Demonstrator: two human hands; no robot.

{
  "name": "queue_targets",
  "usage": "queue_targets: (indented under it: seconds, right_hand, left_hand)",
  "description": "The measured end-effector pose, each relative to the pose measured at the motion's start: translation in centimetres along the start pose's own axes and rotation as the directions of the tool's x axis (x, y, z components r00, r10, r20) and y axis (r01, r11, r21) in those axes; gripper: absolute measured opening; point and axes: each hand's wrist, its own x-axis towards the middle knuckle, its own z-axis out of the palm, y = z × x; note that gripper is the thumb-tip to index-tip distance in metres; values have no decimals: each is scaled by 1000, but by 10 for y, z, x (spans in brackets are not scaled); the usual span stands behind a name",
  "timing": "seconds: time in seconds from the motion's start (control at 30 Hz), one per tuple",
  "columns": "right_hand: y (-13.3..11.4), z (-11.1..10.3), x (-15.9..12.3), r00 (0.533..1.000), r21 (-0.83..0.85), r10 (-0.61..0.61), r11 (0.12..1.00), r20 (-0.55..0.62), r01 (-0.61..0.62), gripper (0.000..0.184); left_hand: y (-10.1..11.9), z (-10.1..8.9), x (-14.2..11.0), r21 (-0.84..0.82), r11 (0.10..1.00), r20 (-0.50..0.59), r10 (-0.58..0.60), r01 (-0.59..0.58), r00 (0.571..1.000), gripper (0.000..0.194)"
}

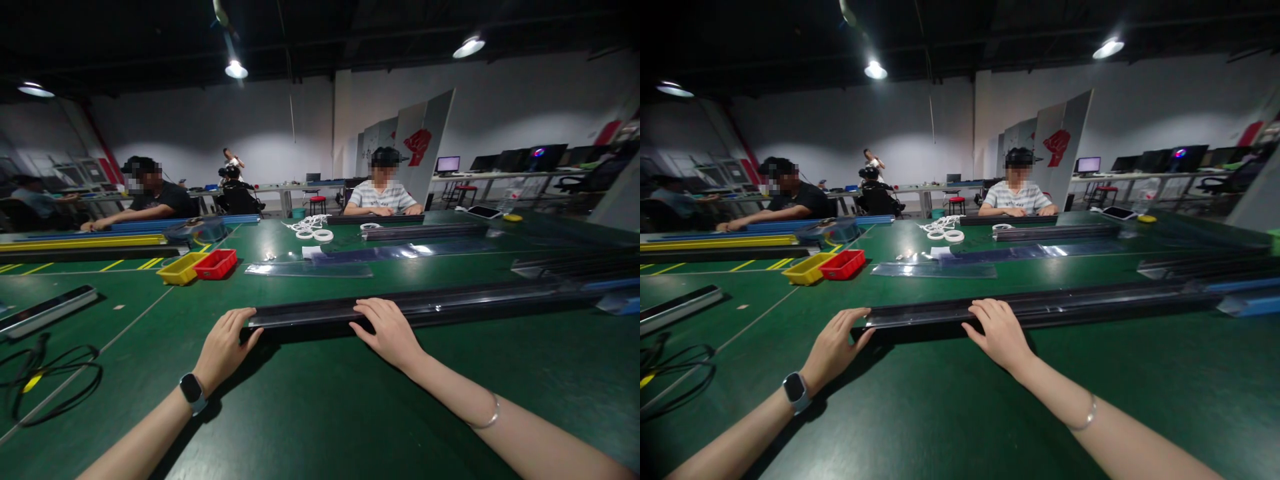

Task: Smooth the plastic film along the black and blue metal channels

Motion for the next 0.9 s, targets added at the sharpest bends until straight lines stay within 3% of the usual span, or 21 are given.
queue_targets:
  seconds: [0.4, 0.9]
  right_hand:
    - [0, 2, 0, 998, 18, 51, 998, 29, -52, 30]
    - [6, 4, -1, 998, -9, 37, 999, 51, -36, 26]
  left_hand:
    - [-1, -1, -1, 18, 1000, 100, 7, -9, 995, 23]
    - [-3, -7, 2, 17, 994, 99, 103, -105, 990, 22]
